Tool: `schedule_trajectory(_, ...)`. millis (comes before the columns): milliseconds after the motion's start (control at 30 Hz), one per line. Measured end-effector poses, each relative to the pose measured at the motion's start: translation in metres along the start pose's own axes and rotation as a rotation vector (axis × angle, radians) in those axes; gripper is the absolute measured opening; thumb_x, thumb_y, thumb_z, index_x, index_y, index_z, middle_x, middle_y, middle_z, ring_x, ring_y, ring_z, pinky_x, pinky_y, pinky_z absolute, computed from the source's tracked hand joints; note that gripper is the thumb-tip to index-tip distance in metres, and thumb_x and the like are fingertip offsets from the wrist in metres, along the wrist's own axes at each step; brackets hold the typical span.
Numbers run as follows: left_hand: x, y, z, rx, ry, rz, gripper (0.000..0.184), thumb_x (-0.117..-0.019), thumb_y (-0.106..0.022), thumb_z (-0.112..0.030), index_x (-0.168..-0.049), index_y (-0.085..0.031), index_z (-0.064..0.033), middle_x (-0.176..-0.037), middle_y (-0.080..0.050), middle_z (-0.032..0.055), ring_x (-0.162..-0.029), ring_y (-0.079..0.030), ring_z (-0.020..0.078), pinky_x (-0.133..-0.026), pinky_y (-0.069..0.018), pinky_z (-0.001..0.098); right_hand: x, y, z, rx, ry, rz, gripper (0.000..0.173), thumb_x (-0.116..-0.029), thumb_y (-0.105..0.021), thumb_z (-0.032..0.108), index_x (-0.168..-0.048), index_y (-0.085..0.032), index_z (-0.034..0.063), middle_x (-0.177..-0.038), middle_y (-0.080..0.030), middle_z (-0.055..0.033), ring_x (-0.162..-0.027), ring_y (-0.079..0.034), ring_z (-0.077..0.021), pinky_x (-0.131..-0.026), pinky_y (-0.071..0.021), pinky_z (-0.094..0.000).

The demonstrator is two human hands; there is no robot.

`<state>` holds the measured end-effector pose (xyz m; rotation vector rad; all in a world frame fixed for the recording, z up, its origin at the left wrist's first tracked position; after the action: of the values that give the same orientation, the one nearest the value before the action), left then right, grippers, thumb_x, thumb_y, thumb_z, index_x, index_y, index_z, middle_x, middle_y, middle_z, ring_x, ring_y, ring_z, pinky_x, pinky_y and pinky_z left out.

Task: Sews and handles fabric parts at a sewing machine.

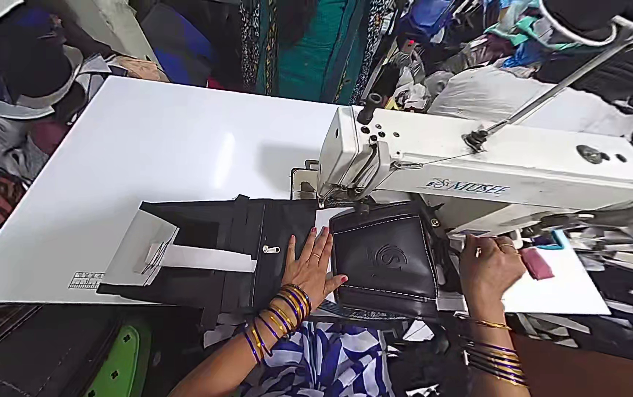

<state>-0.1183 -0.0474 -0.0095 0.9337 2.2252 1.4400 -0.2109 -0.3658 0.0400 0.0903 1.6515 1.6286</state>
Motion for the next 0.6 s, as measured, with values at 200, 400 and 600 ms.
schedule_trajectory(200,0.002,-0.002,-0.002,0.003,0.026,0.060,0.088,-0.1007,-0.037,-0.065,-0.162,-0.024,-0.0035,-0.172,-0.018,0.0090,-0.159,-0.011,0.0312,-0.119,-0.0011,0.0713,0.007,0.044,0.026,-0.219,0.164,0.122,0.026,-0.0985,-0.061,0.010,-0.106,-0.071,-0.0129,-0.111,-0.067,-0.0375,-0.106,-0.064,-0.0567,-0.089,-0.0455,-0.0719)
schedule_trajectory(400,-0.006,0.028,0.002,0.120,-0.020,0.382,0.074,-0.1060,-0.051,-0.042,-0.161,-0.025,-0.0016,-0.171,-0.018,0.0138,-0.160,-0.009,0.0323,-0.124,-0.0050,0.0641,0.140,0.040,0.170,-0.584,0.809,0.360,0.022,-0.0917,-0.060,0.016,-0.097,-0.080,0.0082,-0.106,-0.077,-0.0066,-0.104,-0.071,-0.0267,-0.088,-0.0538,-0.0449)
schedule_trajectory(600,0.059,0.029,0.036,0.163,-0.556,0.248,0.058,-0.0825,-0.077,-0.003,-0.139,-0.065,-0.0110,-0.150,-0.057,0.0072,-0.144,-0.045,0.0379,-0.109,-0.0370,0.0615,0.150,0.017,0.177,-0.534,0.852,0.214,0.020,-0.0915,-0.058,0.016,-0.085,-0.077,0.0111,-0.091,-0.074,-0.0039,-0.091,-0.065,-0.0265,-0.080,-0.0435,-0.0436)
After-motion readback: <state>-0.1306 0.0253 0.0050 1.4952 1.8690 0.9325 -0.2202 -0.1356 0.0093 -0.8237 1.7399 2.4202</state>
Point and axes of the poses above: each hand's wrist, its own x-axis away from the middle knuckle, its own y-axis out of the back of the hand, z = x × y, the point moved 5 cm from there along -x, towards the middle knuckle
